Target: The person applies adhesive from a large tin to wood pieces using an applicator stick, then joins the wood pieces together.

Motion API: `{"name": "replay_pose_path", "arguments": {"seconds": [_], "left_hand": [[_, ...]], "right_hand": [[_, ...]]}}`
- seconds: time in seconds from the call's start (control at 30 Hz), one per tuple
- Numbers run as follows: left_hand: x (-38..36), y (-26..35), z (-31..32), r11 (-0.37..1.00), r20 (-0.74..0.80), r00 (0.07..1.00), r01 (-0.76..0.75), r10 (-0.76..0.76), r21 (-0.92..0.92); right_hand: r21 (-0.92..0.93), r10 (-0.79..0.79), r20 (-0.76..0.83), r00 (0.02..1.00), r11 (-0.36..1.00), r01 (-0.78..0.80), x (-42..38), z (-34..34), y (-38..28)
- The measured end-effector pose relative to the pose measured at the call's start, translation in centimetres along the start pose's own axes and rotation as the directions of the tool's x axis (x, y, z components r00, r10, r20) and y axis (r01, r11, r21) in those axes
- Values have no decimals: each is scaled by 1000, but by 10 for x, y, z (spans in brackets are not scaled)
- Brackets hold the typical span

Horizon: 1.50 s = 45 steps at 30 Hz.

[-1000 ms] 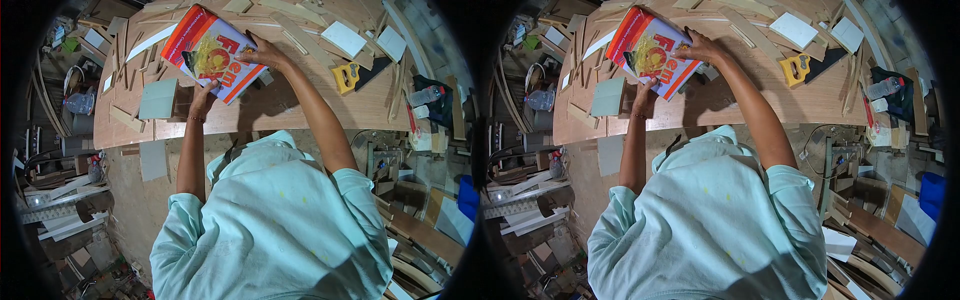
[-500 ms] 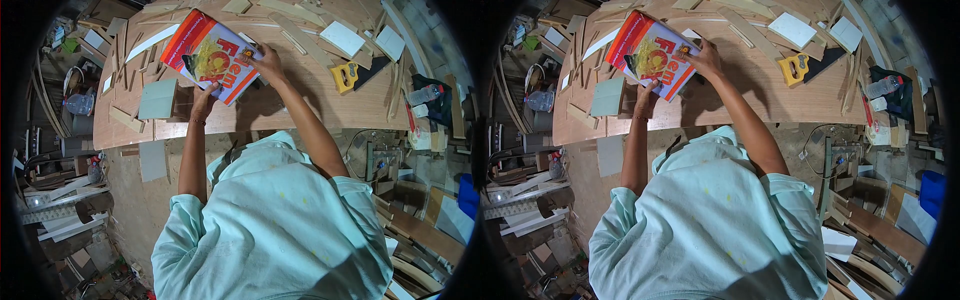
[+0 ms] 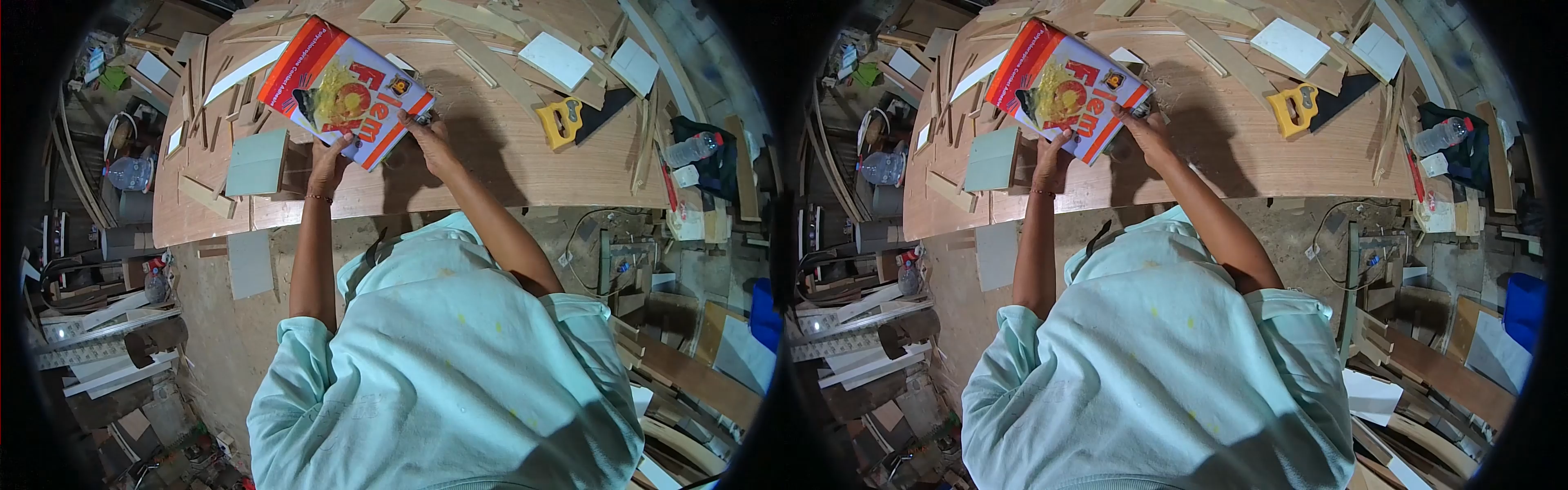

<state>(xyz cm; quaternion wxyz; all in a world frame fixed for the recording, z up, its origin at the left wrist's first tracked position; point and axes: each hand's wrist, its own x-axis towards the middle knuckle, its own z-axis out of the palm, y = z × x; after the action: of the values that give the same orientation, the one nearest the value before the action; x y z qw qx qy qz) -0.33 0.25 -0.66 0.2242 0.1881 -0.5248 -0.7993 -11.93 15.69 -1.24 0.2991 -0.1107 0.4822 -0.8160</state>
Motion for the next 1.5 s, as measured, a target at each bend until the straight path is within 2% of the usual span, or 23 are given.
{"name": "replay_pose_path", "arguments": {"seconds": [0.1, 0.17, 0.23, 0.33, 0.63, 0.87, 1.5], "left_hand": [[-3, -3, 3, 999, 8, 1000, 2, -2, -32], [-3, -5, 5, 999, -17, 1000, -12, 13, 31], [-3, -5, 6, 999, -2, 1000, -19, 19, 48], [-6, -2, 12, 997, -3, 999, -35, 36, 76], [-6, -9, 10, 994, -32, 999, -37, 40, 98], [-10, -8, 14, 991, -38, 998, -54, 59, 121], [-13, -9, 13, 993, -12, 999, -50, 52, 109]], "right_hand": [[54, 41, 24, 999, 998, -42, 0, -2, 2], [79, 39, 25, 999, 996, -41, 3, -3, 3], [88, 40, -79, 996, 996, -33, 7, -5, 6], [144, 19, -94, 995, 990, -6, 8, -6, 11], [201, -36, -18, 999, 979, 39, 7, -8, 11], [152, 4, -87, 996, 988, 10, 5, -10, 13], [207, -33, -36, 999, 978, 39, 5, -13, 15]]}}
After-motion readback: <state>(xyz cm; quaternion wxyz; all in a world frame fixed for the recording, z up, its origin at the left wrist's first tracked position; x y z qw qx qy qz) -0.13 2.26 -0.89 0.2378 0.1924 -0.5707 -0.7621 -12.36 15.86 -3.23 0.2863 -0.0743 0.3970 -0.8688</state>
